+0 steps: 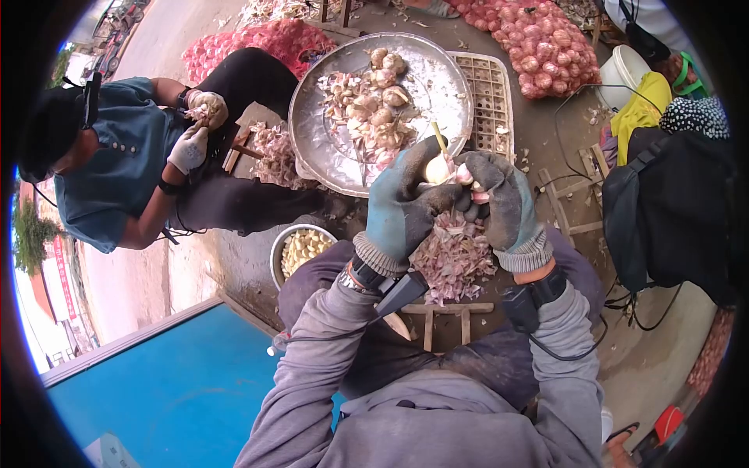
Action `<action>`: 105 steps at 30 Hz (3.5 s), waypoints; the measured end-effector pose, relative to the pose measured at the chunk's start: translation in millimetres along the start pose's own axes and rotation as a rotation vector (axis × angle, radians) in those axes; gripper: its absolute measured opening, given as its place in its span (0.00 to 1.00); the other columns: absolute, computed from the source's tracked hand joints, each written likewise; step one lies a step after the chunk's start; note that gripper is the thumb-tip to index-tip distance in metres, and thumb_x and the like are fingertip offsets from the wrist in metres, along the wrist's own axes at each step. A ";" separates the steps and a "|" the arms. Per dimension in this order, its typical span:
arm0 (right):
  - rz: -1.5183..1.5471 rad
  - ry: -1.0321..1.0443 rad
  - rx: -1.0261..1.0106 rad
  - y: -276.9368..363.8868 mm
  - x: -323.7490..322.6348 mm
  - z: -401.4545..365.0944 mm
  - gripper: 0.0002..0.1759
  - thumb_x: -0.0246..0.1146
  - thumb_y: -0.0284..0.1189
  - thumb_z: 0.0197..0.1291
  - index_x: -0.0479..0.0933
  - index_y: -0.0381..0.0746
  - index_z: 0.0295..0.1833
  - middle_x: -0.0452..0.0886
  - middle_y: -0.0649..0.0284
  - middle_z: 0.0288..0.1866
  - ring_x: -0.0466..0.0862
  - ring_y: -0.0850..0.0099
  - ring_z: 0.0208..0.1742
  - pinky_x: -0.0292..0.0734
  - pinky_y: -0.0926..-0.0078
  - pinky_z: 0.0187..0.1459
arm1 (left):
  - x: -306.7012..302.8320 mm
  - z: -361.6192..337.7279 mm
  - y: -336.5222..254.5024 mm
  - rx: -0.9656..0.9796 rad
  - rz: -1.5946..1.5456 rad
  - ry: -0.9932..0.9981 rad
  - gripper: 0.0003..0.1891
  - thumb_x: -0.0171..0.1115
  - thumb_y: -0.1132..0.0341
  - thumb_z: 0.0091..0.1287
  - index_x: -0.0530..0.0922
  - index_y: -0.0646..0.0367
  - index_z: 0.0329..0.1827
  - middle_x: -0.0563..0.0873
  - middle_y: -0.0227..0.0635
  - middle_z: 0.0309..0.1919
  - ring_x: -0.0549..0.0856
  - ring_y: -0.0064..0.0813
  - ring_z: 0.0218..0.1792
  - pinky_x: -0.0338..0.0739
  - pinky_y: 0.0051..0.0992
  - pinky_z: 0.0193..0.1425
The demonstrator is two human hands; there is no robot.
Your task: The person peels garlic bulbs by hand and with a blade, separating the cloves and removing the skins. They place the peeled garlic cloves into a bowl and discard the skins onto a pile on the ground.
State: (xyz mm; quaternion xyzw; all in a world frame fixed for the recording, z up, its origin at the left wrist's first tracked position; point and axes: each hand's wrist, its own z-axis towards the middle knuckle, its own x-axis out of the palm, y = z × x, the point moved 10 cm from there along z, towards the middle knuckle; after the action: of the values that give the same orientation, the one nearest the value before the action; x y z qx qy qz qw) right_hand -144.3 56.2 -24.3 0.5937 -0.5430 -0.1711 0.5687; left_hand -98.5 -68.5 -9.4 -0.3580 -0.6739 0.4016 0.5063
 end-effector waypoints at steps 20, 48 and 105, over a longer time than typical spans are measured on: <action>-0.191 0.023 0.017 9.0 -12.5 2.7 0.17 0.67 0.39 0.71 0.78 0.36 0.52 0.84 0.69 0.36 0.80 0.85 0.27 0.72 0.87 0.26 | 9.3 -4.9 -21.3 -0.063 0.110 0.270 0.34 0.67 0.79 0.66 0.67 0.67 0.77 0.80 0.40 0.67 0.77 0.30 0.69 0.73 0.31 0.70; -0.314 0.007 0.146 3.3 -1.0 -4.8 0.30 0.75 0.52 0.61 0.81 0.34 0.50 0.84 0.64 0.34 0.82 0.81 0.28 0.73 0.86 0.24 | 11.2 -8.7 -39.5 0.323 0.857 0.022 0.30 0.81 0.72 0.53 0.80 0.62 0.61 0.85 0.42 0.48 0.86 0.36 0.47 0.81 0.31 0.53; -0.505 -0.011 -0.213 14.2 -9.9 2.0 0.18 0.75 0.36 0.65 0.83 0.34 0.51 0.86 0.65 0.42 0.82 0.84 0.38 0.79 0.85 0.39 | -3.2 6.6 -6.6 0.303 0.750 0.001 0.29 0.79 0.72 0.57 0.78 0.63 0.61 0.87 0.48 0.47 0.89 0.40 0.48 0.82 0.34 0.54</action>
State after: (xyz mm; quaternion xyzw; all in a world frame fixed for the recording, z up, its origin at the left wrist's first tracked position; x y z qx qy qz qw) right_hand -155.8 66.9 -16.8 0.6460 -0.3598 -0.3670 0.5643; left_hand -104.7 -75.3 -5.8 -0.5005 -0.4295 0.6532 0.3721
